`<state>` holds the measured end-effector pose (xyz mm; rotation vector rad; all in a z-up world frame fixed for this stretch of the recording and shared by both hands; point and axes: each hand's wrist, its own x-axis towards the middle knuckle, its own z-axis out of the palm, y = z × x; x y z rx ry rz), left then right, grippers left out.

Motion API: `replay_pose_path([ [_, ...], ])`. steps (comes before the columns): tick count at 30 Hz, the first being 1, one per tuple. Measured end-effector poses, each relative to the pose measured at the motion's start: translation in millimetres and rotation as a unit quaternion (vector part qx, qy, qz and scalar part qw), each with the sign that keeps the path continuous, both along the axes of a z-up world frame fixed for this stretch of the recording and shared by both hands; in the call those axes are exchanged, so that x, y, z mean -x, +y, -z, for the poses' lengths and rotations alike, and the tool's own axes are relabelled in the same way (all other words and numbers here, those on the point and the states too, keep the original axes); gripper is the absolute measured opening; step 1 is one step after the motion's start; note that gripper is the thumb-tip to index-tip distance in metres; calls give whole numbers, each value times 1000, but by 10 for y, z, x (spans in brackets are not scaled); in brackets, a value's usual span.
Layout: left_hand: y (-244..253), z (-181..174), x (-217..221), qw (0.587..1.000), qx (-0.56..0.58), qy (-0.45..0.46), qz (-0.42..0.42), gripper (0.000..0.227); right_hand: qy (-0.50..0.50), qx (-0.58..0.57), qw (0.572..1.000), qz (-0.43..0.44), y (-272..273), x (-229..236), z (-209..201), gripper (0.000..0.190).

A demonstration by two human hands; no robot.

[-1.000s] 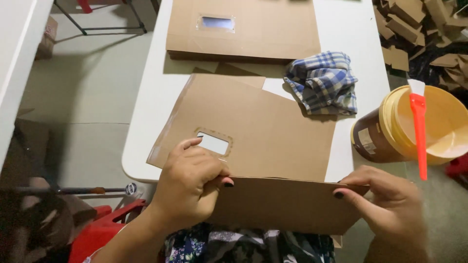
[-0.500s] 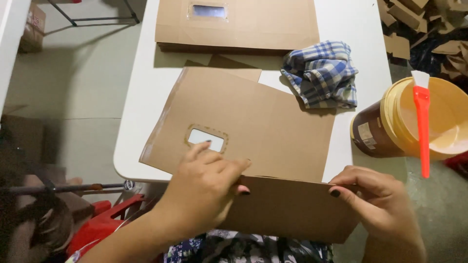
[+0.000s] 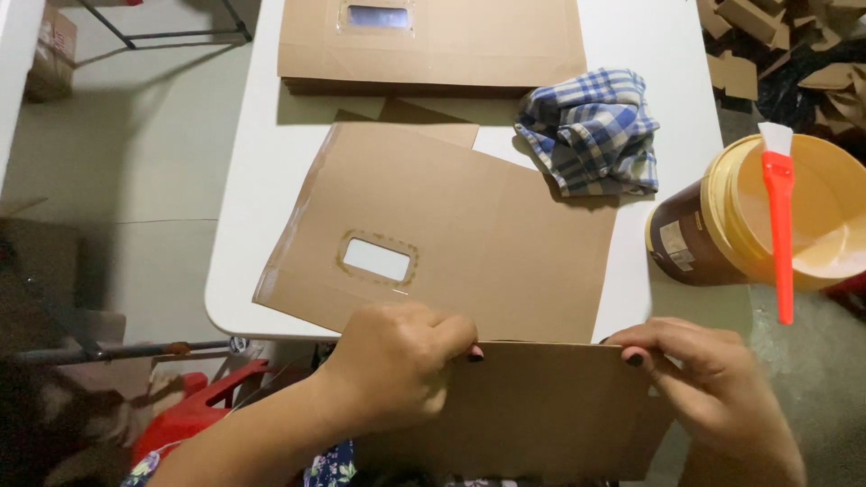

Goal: The person wipes a cardboard piece with a cloth, then folds and presses the flaps of a cardboard box. They use a red brush to apply adhesive along the edges of the box flaps to secure them.

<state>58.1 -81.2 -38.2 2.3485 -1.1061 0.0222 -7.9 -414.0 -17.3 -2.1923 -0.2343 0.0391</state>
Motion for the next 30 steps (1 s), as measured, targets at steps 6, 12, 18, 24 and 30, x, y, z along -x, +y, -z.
replay_pose_path([
  [6, -113, 62, 52, 1000, 3, 0, 9, 27, -43, 212, 976, -30, 106, 4, 31, 55],
  [12, -207, 20, 20, 995, -37, 79, 46, 19, -79, 186, 973, -108, 393, 44, 259, 7],
  [18, -292, 54, 26, 998, 18, -27, 55, 30, -87, 187, 973, -108, 363, 42, 257, 19],
  [24, -283, 20, 110, 998, -35, 22, 52, 27, -117, 193, 966, -126, 390, 86, 52, 38],
  [30, 155, -206, -29, 991, -1, 132, 32, 22, -127, 205, 967, -87, 140, 286, -24, 19],
])
